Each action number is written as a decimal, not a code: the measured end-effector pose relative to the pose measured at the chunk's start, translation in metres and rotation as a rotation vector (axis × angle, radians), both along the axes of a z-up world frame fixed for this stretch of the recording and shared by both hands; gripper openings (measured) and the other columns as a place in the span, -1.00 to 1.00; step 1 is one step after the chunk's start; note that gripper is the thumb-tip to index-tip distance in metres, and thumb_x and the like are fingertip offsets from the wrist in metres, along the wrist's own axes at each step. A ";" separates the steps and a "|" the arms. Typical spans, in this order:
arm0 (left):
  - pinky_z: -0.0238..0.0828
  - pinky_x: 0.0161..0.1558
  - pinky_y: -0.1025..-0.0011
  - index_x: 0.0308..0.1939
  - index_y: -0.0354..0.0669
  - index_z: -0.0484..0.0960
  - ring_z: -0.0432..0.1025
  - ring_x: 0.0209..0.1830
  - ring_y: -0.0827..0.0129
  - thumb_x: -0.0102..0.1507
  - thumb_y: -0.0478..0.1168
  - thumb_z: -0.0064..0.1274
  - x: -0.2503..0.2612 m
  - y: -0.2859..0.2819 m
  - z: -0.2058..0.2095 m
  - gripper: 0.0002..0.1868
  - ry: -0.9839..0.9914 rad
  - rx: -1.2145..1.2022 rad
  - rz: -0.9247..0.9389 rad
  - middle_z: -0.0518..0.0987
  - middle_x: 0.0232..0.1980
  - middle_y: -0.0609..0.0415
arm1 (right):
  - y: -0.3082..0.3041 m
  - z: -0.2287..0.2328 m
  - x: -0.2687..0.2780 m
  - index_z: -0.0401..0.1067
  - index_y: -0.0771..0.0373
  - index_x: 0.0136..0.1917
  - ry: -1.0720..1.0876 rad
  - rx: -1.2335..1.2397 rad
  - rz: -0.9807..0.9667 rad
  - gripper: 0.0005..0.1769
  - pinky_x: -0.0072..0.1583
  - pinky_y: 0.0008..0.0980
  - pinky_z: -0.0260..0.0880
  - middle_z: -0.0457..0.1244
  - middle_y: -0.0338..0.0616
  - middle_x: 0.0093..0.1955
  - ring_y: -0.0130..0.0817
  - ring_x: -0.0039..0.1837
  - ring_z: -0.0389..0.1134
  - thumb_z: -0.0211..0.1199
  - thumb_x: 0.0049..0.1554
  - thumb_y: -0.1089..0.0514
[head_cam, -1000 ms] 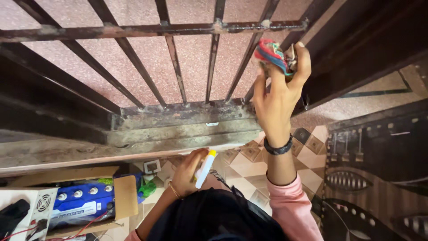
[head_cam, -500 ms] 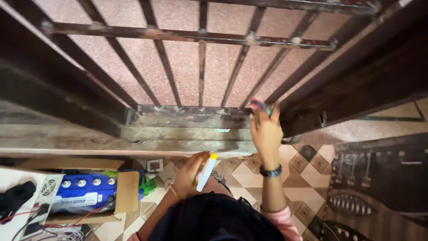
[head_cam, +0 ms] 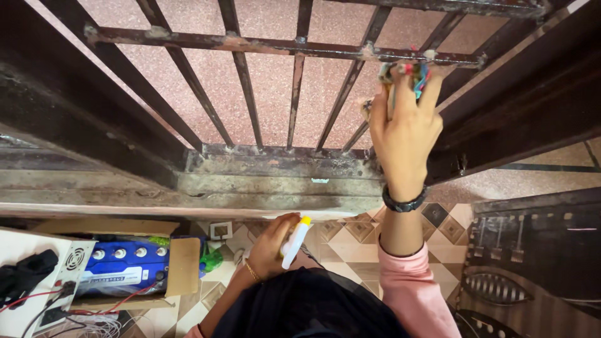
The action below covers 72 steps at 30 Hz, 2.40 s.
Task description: The person cleans a metal window grill by spraying liquid from a spray bottle onto the frame and wiping down the metal bars with a cloth.
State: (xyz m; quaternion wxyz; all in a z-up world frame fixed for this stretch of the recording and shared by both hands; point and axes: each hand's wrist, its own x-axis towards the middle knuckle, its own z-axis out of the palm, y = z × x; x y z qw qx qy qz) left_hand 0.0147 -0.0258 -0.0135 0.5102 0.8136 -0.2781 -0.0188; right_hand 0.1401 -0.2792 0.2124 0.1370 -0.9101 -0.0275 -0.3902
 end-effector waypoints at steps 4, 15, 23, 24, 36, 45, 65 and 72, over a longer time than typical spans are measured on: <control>0.36 0.30 0.20 0.38 -0.29 0.33 0.35 0.35 -0.14 0.03 -0.34 0.16 -0.001 0.008 -0.002 -0.20 0.058 -0.048 0.031 0.40 0.38 -0.24 | 0.002 -0.031 -0.001 0.43 0.14 0.31 -0.003 0.049 0.011 -0.68 -0.14 -0.11 0.49 0.19 0.29 0.37 0.10 -0.13 0.45 0.29 0.30 0.14; 0.35 0.30 0.16 0.36 -0.31 0.35 0.35 0.35 -0.15 0.03 -0.28 0.20 0.001 0.015 0.006 -0.22 0.005 -0.023 -0.002 0.42 0.36 -0.25 | 0.007 -0.172 -0.006 0.48 0.12 0.20 0.309 0.105 -0.047 -0.69 -0.25 0.03 0.45 0.26 0.30 0.26 0.23 -0.28 0.40 0.24 0.18 0.11; 0.40 0.26 0.17 0.36 -0.28 0.38 0.39 0.32 -0.12 0.05 -0.24 0.23 -0.005 0.014 0.001 -0.22 0.019 0.001 0.019 0.43 0.36 -0.21 | -0.014 -0.090 -0.014 0.44 0.25 0.33 -0.123 0.219 0.169 -0.67 -0.13 -0.32 0.54 0.30 0.16 0.24 -0.16 -0.14 0.51 0.23 0.31 0.20; 0.38 0.26 0.16 0.35 -0.30 0.37 0.37 0.31 -0.14 0.02 -0.23 0.25 -0.006 0.014 0.000 -0.20 0.019 0.001 0.010 0.42 0.35 -0.23 | -0.020 -0.069 -0.009 0.44 0.29 0.33 -0.229 0.176 0.181 -0.69 -0.16 -0.38 0.50 0.27 0.21 0.26 -0.23 -0.15 0.50 0.23 0.32 0.24; 0.35 0.30 0.18 0.34 -0.32 0.37 0.37 0.32 -0.16 0.04 -0.36 0.15 -0.013 0.020 0.004 -0.26 -0.044 -0.047 0.074 0.44 0.34 -0.23 | 0.006 -0.077 0.007 0.48 0.18 0.32 -0.143 0.202 0.111 -0.74 -0.04 -0.32 0.58 0.20 0.11 0.48 -0.24 -0.03 0.56 0.21 0.38 0.31; 0.38 0.26 0.19 0.34 -0.31 0.37 0.37 0.32 -0.15 0.08 -0.35 0.16 -0.018 0.026 0.009 -0.29 -0.038 -0.033 0.109 0.43 0.35 -0.24 | 0.002 -0.175 -0.002 0.49 0.09 0.35 0.132 0.033 -0.073 -0.61 -0.23 -0.07 0.47 0.21 0.32 0.39 0.16 -0.25 0.42 0.22 0.26 0.17; 0.37 0.25 0.18 0.34 -0.27 0.37 0.37 0.31 -0.13 0.02 -0.30 0.21 -0.023 0.036 0.006 -0.22 0.033 -0.013 0.073 0.41 0.36 -0.20 | 0.065 -0.015 0.014 0.27 0.38 0.22 -0.263 0.253 0.202 -0.81 0.08 -0.12 0.45 0.21 0.14 0.25 0.05 0.11 0.44 0.19 0.41 0.26; 0.34 0.33 0.18 0.35 -0.30 0.35 0.36 0.35 -0.16 0.03 -0.33 0.19 -0.025 0.047 0.002 -0.22 -0.014 -0.051 0.112 0.40 0.39 -0.21 | 0.067 -0.051 0.020 0.37 0.21 0.20 -0.162 0.133 0.065 -0.85 -0.06 -0.09 0.44 0.21 0.11 0.23 0.08 0.00 0.45 0.25 0.38 0.25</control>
